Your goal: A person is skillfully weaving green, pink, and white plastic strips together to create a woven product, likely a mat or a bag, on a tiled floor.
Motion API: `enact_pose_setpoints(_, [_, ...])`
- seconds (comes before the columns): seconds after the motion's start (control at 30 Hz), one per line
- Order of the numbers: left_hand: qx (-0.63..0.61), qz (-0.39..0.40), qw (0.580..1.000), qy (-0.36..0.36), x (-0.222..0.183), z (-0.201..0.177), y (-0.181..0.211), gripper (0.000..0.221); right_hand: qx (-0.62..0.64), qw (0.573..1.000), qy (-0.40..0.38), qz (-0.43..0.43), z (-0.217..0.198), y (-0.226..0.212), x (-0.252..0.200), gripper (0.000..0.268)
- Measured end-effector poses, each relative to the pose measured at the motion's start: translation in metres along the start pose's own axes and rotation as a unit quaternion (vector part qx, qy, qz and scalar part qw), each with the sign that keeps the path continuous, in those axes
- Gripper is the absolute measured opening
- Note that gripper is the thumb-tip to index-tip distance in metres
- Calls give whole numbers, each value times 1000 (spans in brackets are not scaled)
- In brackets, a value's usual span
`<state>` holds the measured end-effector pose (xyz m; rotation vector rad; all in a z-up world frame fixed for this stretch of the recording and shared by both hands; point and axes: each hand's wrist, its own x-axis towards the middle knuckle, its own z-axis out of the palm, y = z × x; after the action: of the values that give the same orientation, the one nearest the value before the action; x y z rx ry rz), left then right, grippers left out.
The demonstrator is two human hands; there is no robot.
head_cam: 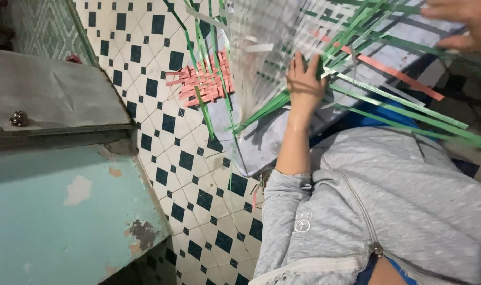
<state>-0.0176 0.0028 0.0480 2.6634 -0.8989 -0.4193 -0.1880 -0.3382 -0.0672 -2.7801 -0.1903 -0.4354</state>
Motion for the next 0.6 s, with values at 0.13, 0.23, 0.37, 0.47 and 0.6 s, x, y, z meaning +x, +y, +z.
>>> enact_pose_setpoints(0.13, [-21,-15,998,-55,-14,-13,9,70,-117,993,-32,-12,-11,-26,-29,93])
enact_pose_setpoints(0.23, [11,20,999,-26,-18,1,-1,67,-131,989,-63,23,4,-20,-56,96])
enact_pose_setpoints(0.37, [22,51,998,15,-18,18,-14,68,15,1000,6,8,14,-13,-71,78])
enact_pose_setpoints(0.47, [65,35,997,-28,-20,13,-11,71,60,989,-11,133,60,20,-96,62])
enact_pose_setpoints(0.6, [78,62,995,2,-15,27,-25,73,-79,989,-60,113,89,43,-105,30])
